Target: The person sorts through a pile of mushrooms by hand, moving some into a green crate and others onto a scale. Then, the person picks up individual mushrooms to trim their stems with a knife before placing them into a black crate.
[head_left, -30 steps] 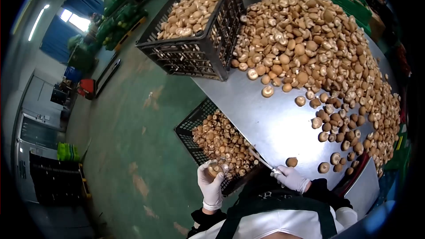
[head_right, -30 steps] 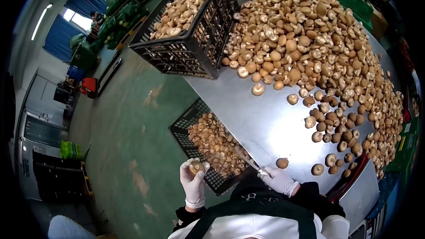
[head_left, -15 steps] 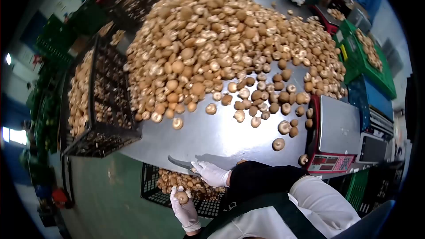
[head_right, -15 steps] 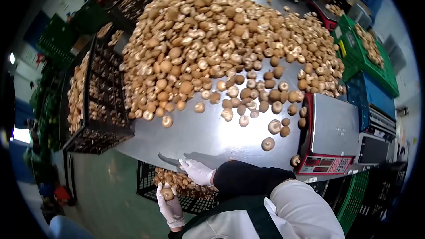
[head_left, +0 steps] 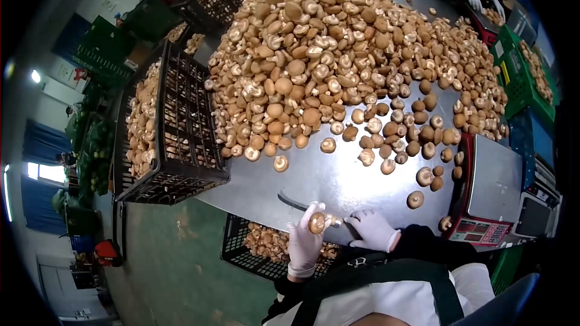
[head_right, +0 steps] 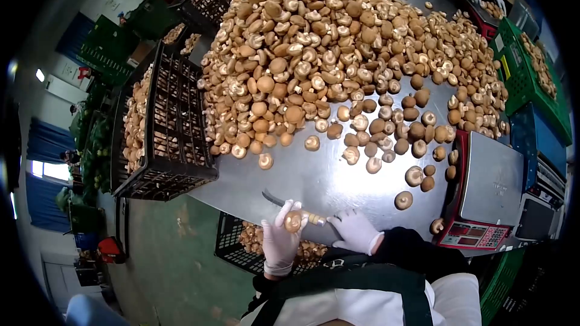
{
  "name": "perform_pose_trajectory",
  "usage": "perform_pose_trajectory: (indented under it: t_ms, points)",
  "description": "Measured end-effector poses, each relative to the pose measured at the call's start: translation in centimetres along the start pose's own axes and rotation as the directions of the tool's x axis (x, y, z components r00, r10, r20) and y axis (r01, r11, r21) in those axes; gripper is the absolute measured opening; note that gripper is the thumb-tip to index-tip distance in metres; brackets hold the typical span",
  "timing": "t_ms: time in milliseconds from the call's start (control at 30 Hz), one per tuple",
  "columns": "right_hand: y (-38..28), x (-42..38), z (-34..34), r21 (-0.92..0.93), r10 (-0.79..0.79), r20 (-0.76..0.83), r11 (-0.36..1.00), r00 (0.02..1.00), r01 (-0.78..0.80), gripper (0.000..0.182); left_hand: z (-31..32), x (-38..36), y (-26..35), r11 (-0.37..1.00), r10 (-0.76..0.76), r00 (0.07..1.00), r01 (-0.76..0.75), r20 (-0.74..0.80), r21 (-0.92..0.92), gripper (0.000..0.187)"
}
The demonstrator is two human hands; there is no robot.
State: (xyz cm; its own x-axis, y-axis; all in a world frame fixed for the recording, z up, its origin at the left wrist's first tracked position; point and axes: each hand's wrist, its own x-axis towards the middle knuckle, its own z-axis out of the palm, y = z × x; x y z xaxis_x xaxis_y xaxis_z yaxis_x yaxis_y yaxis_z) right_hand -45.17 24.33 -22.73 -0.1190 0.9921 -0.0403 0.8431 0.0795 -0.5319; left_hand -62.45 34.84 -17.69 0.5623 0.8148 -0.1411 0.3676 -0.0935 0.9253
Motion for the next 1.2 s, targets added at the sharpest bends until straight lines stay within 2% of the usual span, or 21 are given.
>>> perform_pose_trajectory:
  t_ms: [33,67,100,133,233,267,333,367,400,433,533,600,633,667,733,800,867,933,1100,1167,1200]
  points:
    - [0.3,-0.5,0.4,-0.003,0.008,-0.004,1.0,1.0,-0.008,0.052,0.2,0.4,-0.5,0.923,-0.064,0.996,0.08,0.056,-0.376,0.071]
    - [0.8,-0.9,0.9,-0.032,0.023,0.05,0.999,0.999,-0.021,0.048,0.5,0.8,-1.1,0.703,-0.102,0.985,0.17,0.139,-0.69,0.074]
    - [1.3,-1.3,1.3,-0.062,0.044,0.103,0.997,0.994,-0.038,0.045,0.8,0.9,-1.4,0.415,-0.065,0.984,0.178,0.166,-0.892,0.063]
    - [1.7,-1.7,1.6,-0.071,0.07,0.096,0.995,0.993,-0.064,0.045,1.2,1.3,-1.6,0.409,-0.054,0.98,0.196,0.19,-0.892,0.063]
    - [3.0,-2.8,2.8,0.097,0.046,-0.031,0.994,0.998,-0.042,0.024,2.8,2.9,-2.6,0.665,-0.086,0.984,0.173,0.156,-0.727,0.044]
    - [3.5,-3.2,2.7,0.088,0.088,-0.041,0.993,0.995,-0.084,0.024,3.5,3.7,-2.5,0.658,-0.072,0.978,0.195,0.197,-0.727,0.044]
    - [4.8,-3.9,2.0,0.5,0.23,-0.138,0.856,0.963,-0.133,0.019,5.5,5.0,-2.4,0.793,-0.232,0.957,0.29,0.174,-0.535,0.042]
    - [5.3,-4.2,1.0,0.596,0.333,-0.178,0.785,0.926,-0.168,0.017,7.2,6.0,-4.7,0.816,-0.103,0.986,0.159,0.13,-0.556,0.044]
    - [6.1,-4.1,-1.3,0.475,0.297,-0.328,0.873,0.897,-0.115,0.018,8.6,6.5,-4.0,0.814,-0.097,0.984,0.163,0.147,-0.557,0.044]
    - [7.6,-4.2,-2.5,0.426,0.315,-0.385,0.895,0.867,-0.136,0.019,10.2,7.2,-2.8,0.872,-0.022,0.996,0.063,0.09,-0.485,0.044]
    - [10.9,-4.5,-6.3,0.481,0.482,-0.388,0.833,0.786,-0.273,0.035,13.0,9.2,-1.7,0.931,0.123,0.991,-0.097,0.051,-0.351,0.054]
    - [11.3,-5.1,-9.5,0.222,0.317,-0.483,0.946,0.816,-0.237,0.046,13.9,10.1,-0.6,0.914,0.401,0.916,-0.399,-0.019,0.071,0.067]
    - [11.0,-5.5,-11.1,-0.019,0.244,-0.344,0.964,0.907,-0.267,0.056,13.6,10.8,-1.0,0.896,0.434,0.901,-0.434,0.019,0.095,0.093]
    - [10.8,-6.2,-11.2,-0.251,0.13,-0.22,0.95,0.967,-0.185,0.068,13.2,11.2,-1.4,0.893,0.439,0.898,-0.438,0.018,0.105,0.093]
    - [11.1,-7.1,-10.5,-0.323,-0.103,0.024,0.94,0.994,0.105,0.066,12.4,11.9,-1.7,0.753,0.393,0.91,-0.402,0.132,0.521,0.115]
    - [13.7,-7.2,-5.4,-0.483,-0.349,-0.002,0.821,0.937,0.305,0.043,12.4,13.2,-2.7,0.71,0.294,0.943,-0.324,0.155,0.625,0.124]
    - [14.5,-6.6,-7.2,-0.418,-0.35,0.228,0.808,0.909,0.416,0.031,13.4,14.8,-3.1,0.664,0.373,0.911,-0.395,0.177,0.635,0.123]
    - [15.6,-4.8,-8.6,-0.55,-0.407,0.232,0.694,0.884,0.464,0.021,15.6,16.0,-2.2,0.735,0.438,0.867,-0.497,0.237,0.461,0.119]
    - [22.3,-3.1,-14.1,-0.454,-0.362,0.277,0.767,0.89,0.454,0.019,21.9,19.6,-0.1,0.72,0.581,0.795,-0.602,0.175,0.345,0.11]
    - [23.5,-3.2,-15.6,-0.481,-0.261,0.312,0.786,0.914,0.389,0.024,24.3,21.0,1.5,0.759,0.583,0.795,-0.606,0.165,0.237,0.103]
    - [23.8,-3.5,-17.3,-0.47,-0.201,0.343,0.809,0.917,0.353,0.025,25.4,22.1,2.3,0.712,0.636,0.741,-0.671,0.215,0.208,0.097]
